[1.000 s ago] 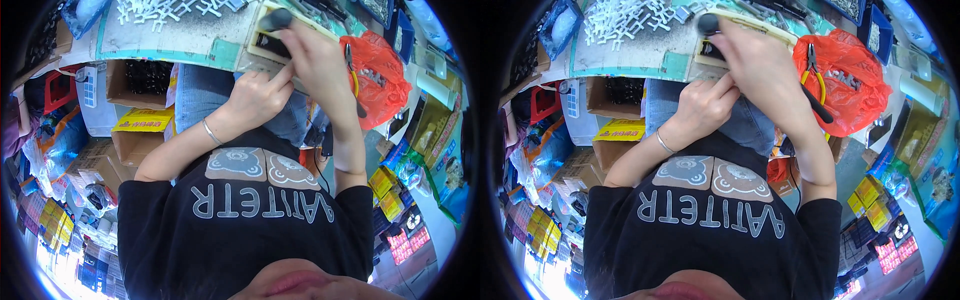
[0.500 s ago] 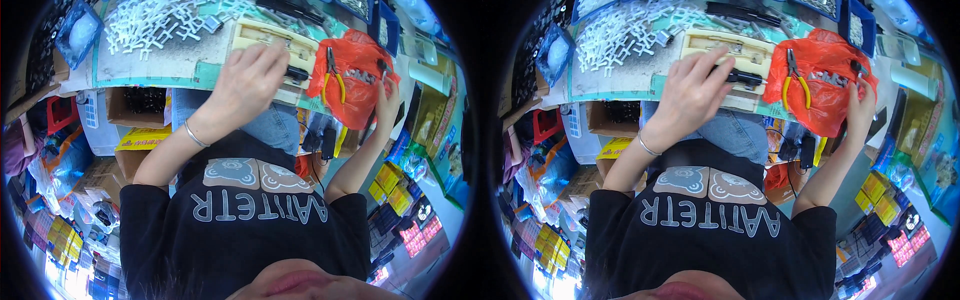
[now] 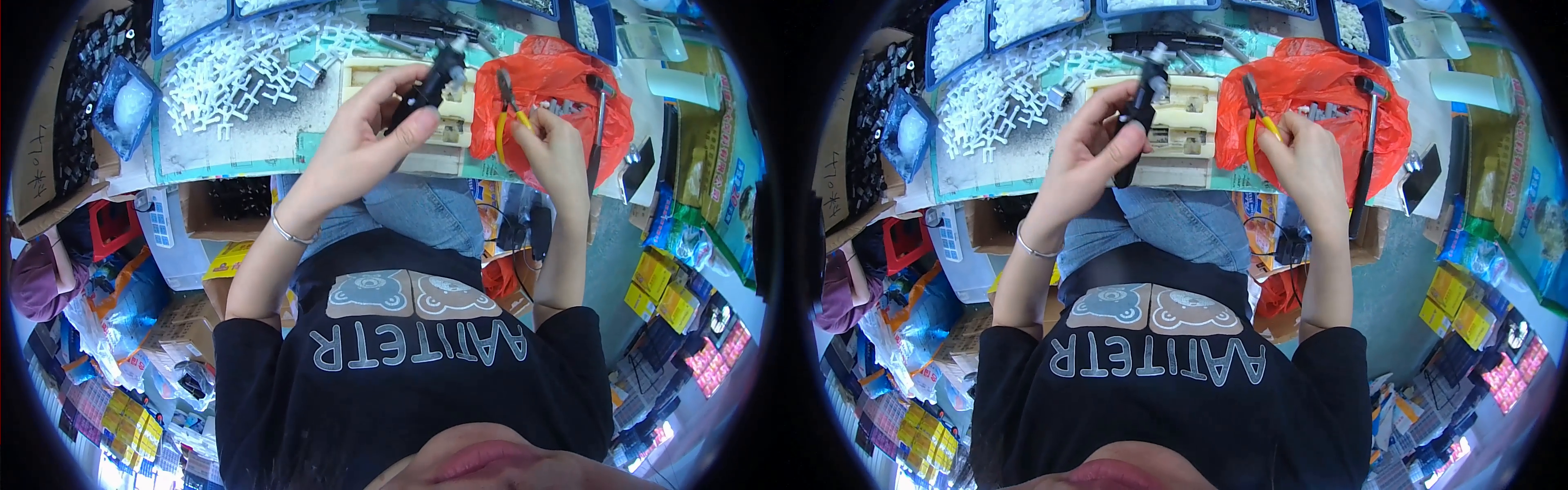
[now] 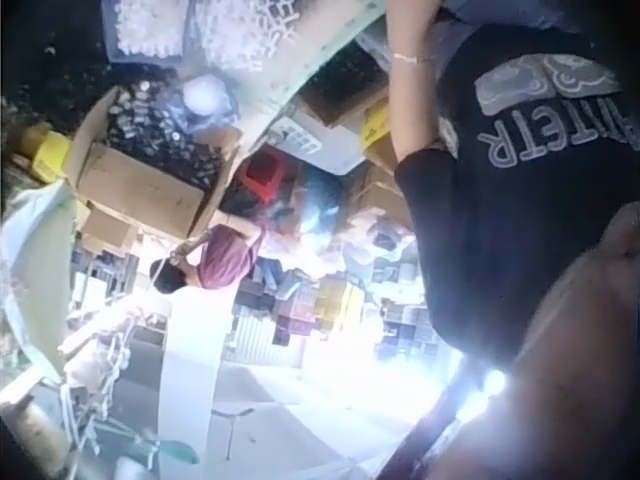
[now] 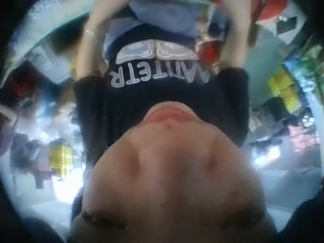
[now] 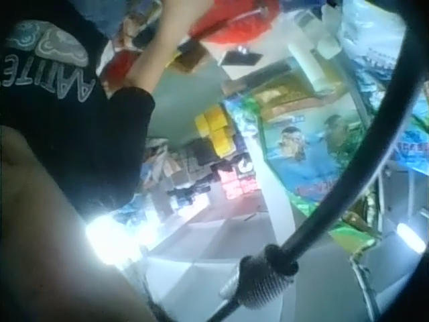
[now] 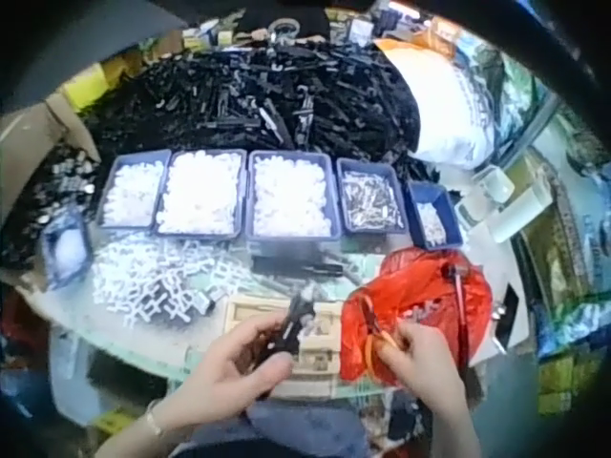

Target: The person assembles small plastic parts and metal pins into a plastic casing by hand and with pliers, creating a single unit.

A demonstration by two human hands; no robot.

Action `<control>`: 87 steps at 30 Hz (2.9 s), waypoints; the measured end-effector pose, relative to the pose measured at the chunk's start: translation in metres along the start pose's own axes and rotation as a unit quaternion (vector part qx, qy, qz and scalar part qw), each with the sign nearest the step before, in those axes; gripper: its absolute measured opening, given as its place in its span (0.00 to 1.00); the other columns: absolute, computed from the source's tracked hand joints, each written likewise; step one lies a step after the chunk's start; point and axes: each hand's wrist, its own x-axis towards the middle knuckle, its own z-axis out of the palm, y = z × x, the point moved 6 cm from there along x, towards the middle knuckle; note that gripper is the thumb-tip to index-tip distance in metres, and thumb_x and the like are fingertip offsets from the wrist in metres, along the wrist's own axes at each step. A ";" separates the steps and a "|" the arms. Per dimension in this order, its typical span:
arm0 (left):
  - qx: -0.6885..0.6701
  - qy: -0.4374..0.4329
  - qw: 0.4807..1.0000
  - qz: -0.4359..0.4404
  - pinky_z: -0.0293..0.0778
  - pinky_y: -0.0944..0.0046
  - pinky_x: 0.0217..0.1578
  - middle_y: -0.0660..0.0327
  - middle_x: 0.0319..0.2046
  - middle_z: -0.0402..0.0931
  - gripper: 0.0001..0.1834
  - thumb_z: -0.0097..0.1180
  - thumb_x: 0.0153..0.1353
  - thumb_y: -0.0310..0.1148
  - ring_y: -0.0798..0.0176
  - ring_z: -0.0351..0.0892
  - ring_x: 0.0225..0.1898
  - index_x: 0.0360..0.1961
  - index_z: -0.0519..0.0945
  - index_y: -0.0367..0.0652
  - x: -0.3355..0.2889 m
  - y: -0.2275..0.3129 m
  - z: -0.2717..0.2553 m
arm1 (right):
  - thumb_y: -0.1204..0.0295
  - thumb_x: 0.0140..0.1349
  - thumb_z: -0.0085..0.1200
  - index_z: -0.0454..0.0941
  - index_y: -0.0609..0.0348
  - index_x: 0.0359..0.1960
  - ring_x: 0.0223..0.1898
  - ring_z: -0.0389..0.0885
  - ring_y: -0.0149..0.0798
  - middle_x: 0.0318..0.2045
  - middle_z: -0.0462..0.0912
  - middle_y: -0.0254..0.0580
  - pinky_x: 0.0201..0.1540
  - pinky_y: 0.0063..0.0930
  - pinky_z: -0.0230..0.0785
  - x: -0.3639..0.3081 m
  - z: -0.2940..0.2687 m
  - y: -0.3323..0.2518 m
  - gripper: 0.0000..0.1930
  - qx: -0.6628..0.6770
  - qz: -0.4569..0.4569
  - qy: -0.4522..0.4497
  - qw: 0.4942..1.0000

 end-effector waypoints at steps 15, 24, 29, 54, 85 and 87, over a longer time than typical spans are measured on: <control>0.197 0.094 0.970 0.107 0.71 0.69 0.33 0.56 0.32 0.77 0.13 0.59 0.58 0.28 0.63 0.77 0.31 0.43 0.77 0.34 -0.008 0.024 -0.002 | 0.64 0.52 0.59 0.68 0.62 0.18 0.45 0.69 0.39 0.43 0.69 0.47 0.49 0.31 0.60 -0.040 0.012 -0.074 0.16 0.428 -0.307 -0.166 0.834; 0.442 0.153 0.825 0.317 0.74 0.61 0.28 0.55 0.30 0.78 0.15 0.62 0.47 0.22 0.55 0.78 0.28 0.39 0.79 0.37 -0.018 0.039 0.007 | 0.68 0.58 0.54 0.72 0.70 0.23 0.45 0.70 0.52 0.43 0.70 0.55 0.48 0.38 0.63 -0.057 0.005 -0.090 0.15 0.257 -0.309 -0.072 0.913; 0.365 0.091 0.890 0.257 0.73 0.64 0.28 0.54 0.29 0.79 0.14 0.61 0.48 0.23 0.55 0.78 0.28 0.38 0.79 0.36 -0.020 0.041 0.004 | 0.70 0.55 0.56 0.73 0.69 0.21 0.41 0.72 0.52 0.40 0.72 0.55 0.44 0.38 0.66 -0.061 0.012 -0.086 0.13 0.207 -0.366 -0.015 0.907; 0.578 0.117 0.804 0.077 0.71 0.59 0.32 0.56 0.27 0.76 0.11 0.62 0.52 0.33 0.55 0.75 0.31 0.35 0.79 0.39 -0.034 0.034 -0.070 | 0.73 0.55 0.57 0.81 0.56 0.38 0.39 0.77 0.43 0.37 0.78 0.40 0.43 0.36 0.66 0.040 0.001 -0.099 0.09 -0.054 -0.387 0.277 0.878; 0.313 0.127 0.919 0.204 0.76 0.66 0.35 0.59 0.35 0.78 0.13 0.64 0.48 0.23 0.59 0.79 0.36 0.37 0.83 0.43 -0.034 0.002 -0.050 | 0.76 0.52 0.56 0.78 0.59 0.28 0.32 0.75 0.44 0.26 0.74 0.41 0.36 0.36 0.65 -0.033 0.032 -0.110 0.03 -0.001 -0.395 0.091 0.914; 0.401 0.098 0.876 0.251 0.73 0.62 0.37 0.63 0.34 0.79 0.13 0.64 0.46 0.25 0.59 0.78 0.37 0.36 0.83 0.46 -0.032 0.001 -0.046 | 0.76 0.51 0.57 0.78 0.60 0.28 0.32 0.75 0.44 0.25 0.74 0.41 0.36 0.36 0.65 -0.031 0.032 -0.108 0.03 0.032 -0.374 0.085 0.923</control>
